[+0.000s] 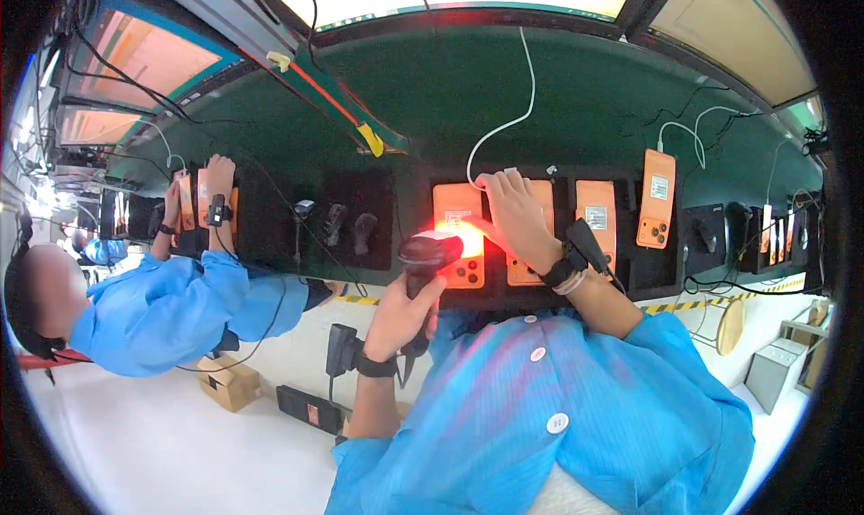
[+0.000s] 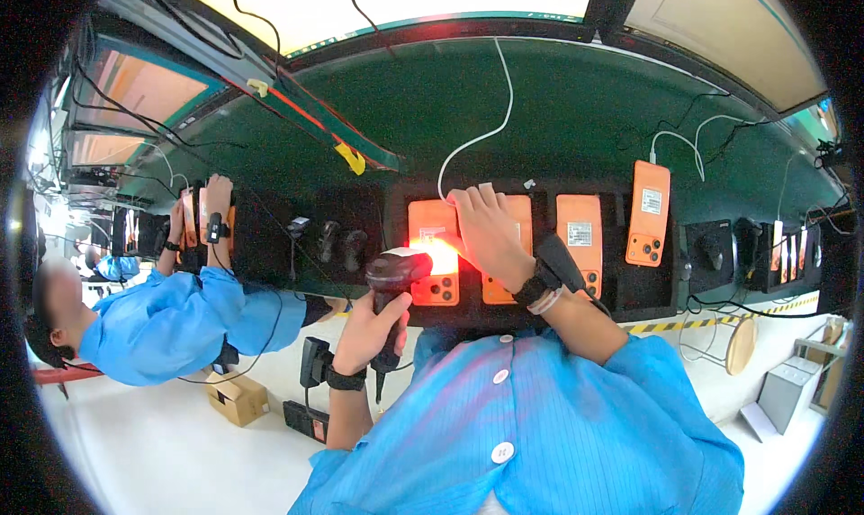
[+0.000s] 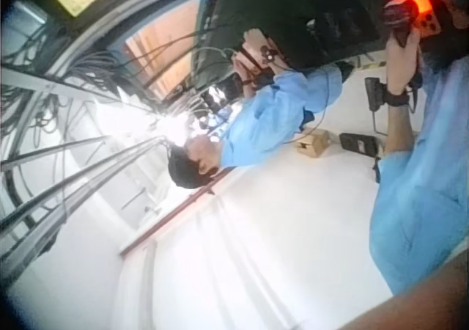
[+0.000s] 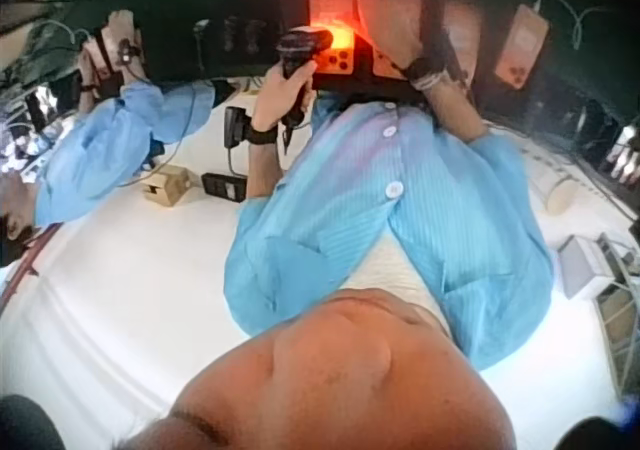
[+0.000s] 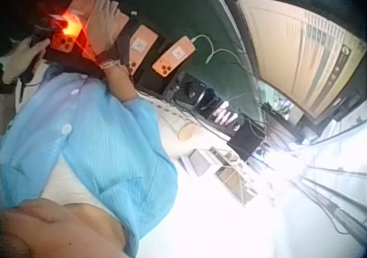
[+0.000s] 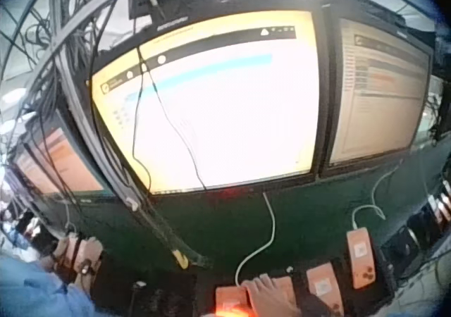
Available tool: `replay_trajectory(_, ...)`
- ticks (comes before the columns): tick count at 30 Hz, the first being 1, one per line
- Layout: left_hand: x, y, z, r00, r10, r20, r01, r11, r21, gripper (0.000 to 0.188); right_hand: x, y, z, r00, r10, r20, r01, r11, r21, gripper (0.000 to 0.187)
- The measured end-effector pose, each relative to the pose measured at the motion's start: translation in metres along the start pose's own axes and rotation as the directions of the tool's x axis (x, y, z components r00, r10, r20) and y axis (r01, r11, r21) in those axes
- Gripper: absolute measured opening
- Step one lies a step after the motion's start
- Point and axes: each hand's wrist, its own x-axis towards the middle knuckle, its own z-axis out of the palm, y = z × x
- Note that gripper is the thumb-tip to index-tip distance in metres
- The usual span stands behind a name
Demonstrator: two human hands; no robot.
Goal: Scanning QR codes on orange mobile devices and connecting them to charging/data cables at a testing station.
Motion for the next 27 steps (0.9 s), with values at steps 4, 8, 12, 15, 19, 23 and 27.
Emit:
replay_trajectory(4, 0.003, 0.004, 0.005, 0.999, 0.041, 0.006, -0.041, 0.998, -0.049, 0.026, -0.005, 0.002, 0.005, 0.999, -0.005, -0.051, 0.004, 1.0, -0.014, 0.049)
replay_trajectory(8, 0.003, 0.005, 0.009, 1.0, 0.009, 0.013, -0.008, 0.996, -0.09, 0.024, -0.008, 0.005, 0.008, 1.0, 0.025, 0.005, -0.025, 1.0, 0.009, 0.049)
replay_trajectory(12, 0.007, 0.004, 0.009, 0.998, 0.047, 0.029, -0.042, 0.988, -0.148, 0.022, -0.008, 0.006, 0.009, 1.0, 0.006, -0.014, -0.007, 1.0, -0.018, 0.045)
replay_trajectory(15, 0.01, 0.008, 0.006, 0.999, 0.024, 0.04, -0.02, 0.994, -0.105, 0.023, -0.007, 0.005, 0.008, 1.0, 0.014, -0.002, -0.014, 1.0, -0.018, 0.046)
replay_trajectory(19, 0.005, 0.015, 0.007, 0.998, 0.008, 0.065, -0.003, 0.997, -0.072, 0.025, -0.005, 0.003, 0.004, 0.997, 0.054, 0.049, -0.051, 0.997, -0.056, 0.048)
replay_trajectory(23, 0.005, 0.016, 0.001, 0.999, 0.013, 0.036, -0.011, 0.999, -0.041, 0.026, -0.005, -0.001, 0.0, 0.998, 0.057, 0.022, -0.058, 0.998, 0.027, 0.051)
replay_trajectory(27, 0.043, 0.001, -0.022, 0.955, 0.189, -0.229, -0.18, 0.982, 0.062, 0.029, -0.004, -0.011, 0.004, 0.996, 0.086, 0.035, -0.081, 0.989, -0.124, 0.044)
